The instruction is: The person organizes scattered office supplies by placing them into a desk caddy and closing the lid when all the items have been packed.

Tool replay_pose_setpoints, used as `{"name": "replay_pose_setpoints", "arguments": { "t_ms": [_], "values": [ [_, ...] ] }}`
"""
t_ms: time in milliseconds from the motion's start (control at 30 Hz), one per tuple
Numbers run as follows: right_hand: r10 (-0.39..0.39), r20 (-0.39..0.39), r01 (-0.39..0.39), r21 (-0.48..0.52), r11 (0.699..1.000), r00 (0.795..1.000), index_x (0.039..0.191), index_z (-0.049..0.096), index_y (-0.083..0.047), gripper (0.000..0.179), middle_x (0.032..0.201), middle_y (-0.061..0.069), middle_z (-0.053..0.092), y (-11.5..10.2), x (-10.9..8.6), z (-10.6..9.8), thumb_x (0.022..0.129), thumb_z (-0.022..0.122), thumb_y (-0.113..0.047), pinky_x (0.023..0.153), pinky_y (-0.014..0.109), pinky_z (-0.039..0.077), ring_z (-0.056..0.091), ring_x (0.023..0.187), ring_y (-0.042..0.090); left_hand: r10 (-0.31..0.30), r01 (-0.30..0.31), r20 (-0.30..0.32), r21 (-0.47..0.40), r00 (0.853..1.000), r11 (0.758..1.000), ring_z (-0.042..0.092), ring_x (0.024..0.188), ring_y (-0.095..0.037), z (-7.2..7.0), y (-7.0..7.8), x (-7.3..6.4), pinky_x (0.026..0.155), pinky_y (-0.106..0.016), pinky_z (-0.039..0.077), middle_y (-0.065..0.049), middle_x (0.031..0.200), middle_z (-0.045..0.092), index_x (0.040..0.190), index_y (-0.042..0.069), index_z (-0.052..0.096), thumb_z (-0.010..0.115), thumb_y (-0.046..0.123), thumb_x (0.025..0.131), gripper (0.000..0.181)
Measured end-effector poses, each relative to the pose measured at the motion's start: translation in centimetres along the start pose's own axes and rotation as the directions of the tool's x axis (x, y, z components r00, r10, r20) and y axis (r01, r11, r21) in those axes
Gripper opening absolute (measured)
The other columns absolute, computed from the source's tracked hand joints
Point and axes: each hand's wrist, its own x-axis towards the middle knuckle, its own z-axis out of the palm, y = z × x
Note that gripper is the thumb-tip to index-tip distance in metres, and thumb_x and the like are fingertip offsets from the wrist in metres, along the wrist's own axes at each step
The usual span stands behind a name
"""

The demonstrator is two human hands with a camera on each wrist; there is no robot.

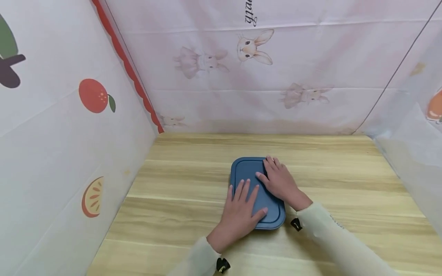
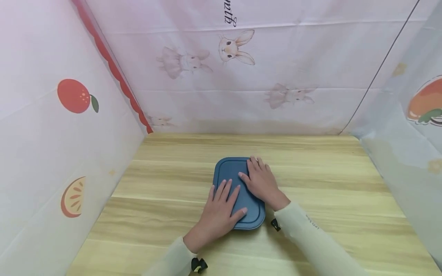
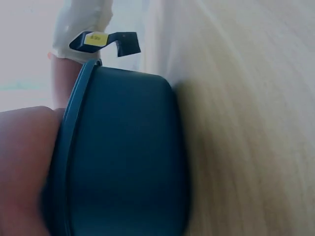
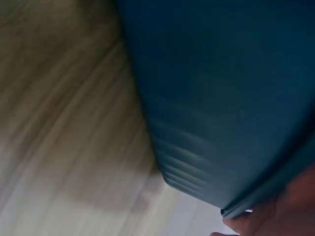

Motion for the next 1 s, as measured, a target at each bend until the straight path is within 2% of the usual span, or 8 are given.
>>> {"name": "replay_pose_setpoints", "arguments": {
  "t_ms": [200,400,633,800,1000],
  "values": [
    [-0.015,-0.014,0.014,-0.056,0.998,1.000,0.158,0.030,0.005,0.073,0.165,0.025,0.023,0.17,0.08,0.94,0.108,0.046,-0.045,0.121,0.064,0.017,0.017,0.154,0.044,0.018,-0.018,-0.008,0.046,1.000,0.999,0.007,0.158,-0.030,0.28,-0.23,-0.32,0.124,-0.062,0.003,-0.009,0.171,0.016,0.164,0.023,0.025,0.019,0.068,0.104,0.075],
    [-0.017,-0.002,0.017,0.012,1.000,1.000,0.157,0.026,0.008,0.074,0.166,0.027,0.021,-0.19,0.05,0.99,0.108,0.046,-0.044,0.124,0.057,0.017,0.014,0.154,0.044,0.035,-0.031,-0.048,0.089,0.998,0.996,0.016,0.157,-0.030,0.46,-0.48,-0.50,0.123,-0.062,0.005,-0.010,0.169,0.022,0.163,0.022,0.030,0.023,0.062,0.106,0.070],
    [-0.012,-0.007,0.012,0.048,0.999,1.000,0.158,0.025,0.008,0.074,0.166,0.026,0.019,-0.15,-0.17,0.93,0.108,0.046,-0.043,0.125,0.054,0.016,0.012,0.155,0.043,0.032,-0.028,-0.046,0.086,0.998,0.996,0.015,0.157,-0.029,0.81,-0.54,-0.32,0.124,-0.061,0.002,-0.008,0.170,0.021,0.163,0.023,0.030,0.020,0.064,0.106,0.071],
    [-0.013,-0.036,0.015,0.053,0.998,0.999,0.158,0.028,0.005,0.072,0.166,0.025,0.023,0.15,0.02,0.94,0.108,0.047,-0.043,0.124,0.058,0.017,0.015,0.154,0.044,0.037,-0.033,-0.064,0.058,0.997,0.998,0.019,0.156,-0.030,0.56,-0.54,-0.15,0.124,-0.062,0.005,-0.010,0.168,0.025,0.162,0.021,0.032,0.025,0.062,0.106,0.070],
    [-0.029,-0.038,0.033,0.085,0.996,0.999,0.158,0.031,0.004,0.071,0.164,0.028,0.024,0.09,-0.02,0.24,0.108,0.048,-0.043,0.122,0.062,0.018,0.018,0.153,0.045,0.035,-0.040,-0.082,-0.063,0.996,0.997,0.027,0.151,-0.030,-0.13,-0.98,-0.20,0.123,-0.061,0.013,-0.010,0.164,0.034,0.159,0.018,0.039,0.034,0.057,0.107,0.065]
  ]
}}
